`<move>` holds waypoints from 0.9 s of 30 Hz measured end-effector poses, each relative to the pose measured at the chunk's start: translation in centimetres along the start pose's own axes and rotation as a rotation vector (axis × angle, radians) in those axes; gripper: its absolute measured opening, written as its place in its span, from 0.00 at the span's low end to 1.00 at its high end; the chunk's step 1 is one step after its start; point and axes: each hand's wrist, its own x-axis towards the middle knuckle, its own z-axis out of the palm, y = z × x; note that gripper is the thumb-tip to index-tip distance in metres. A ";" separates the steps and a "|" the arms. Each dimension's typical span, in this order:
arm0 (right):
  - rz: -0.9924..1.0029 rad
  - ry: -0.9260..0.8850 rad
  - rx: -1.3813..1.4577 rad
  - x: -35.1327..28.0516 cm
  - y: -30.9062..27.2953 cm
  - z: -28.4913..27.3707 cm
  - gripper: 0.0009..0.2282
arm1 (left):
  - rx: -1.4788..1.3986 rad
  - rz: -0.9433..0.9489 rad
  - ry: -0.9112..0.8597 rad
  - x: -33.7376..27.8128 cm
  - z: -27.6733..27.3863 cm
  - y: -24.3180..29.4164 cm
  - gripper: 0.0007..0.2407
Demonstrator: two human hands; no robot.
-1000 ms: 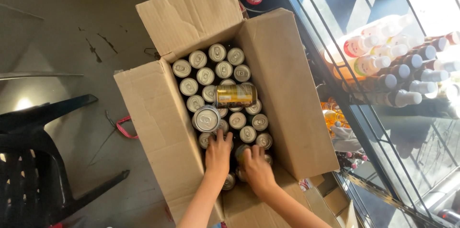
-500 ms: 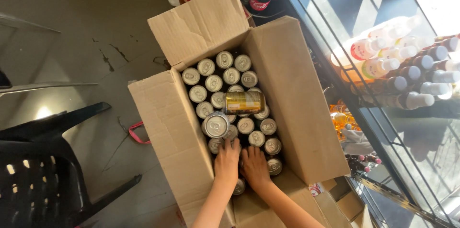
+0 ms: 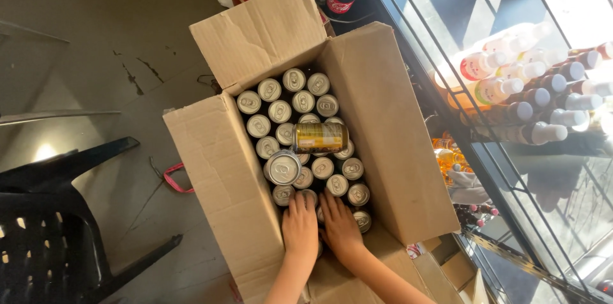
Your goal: The person arranges cans inside a cardboard box, then retrieves water bottles from a refrigerated display and places them into the same box. Finally, the person closes the flaps of the box.
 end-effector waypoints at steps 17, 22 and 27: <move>0.007 -0.067 0.390 -2.4 3.8 -5.0 0.23 | -0.163 0.151 0.019 -3.1 3.6 -0.7 0.24; -0.014 0.522 0.479 1.9 5.5 -13.3 0.24 | -0.335 0.181 0.385 -2.6 -6.5 -1.4 0.18; -0.137 0.585 0.286 8.6 5.5 -15.5 0.38 | -0.220 0.120 0.582 1.9 -14.0 -1.7 0.39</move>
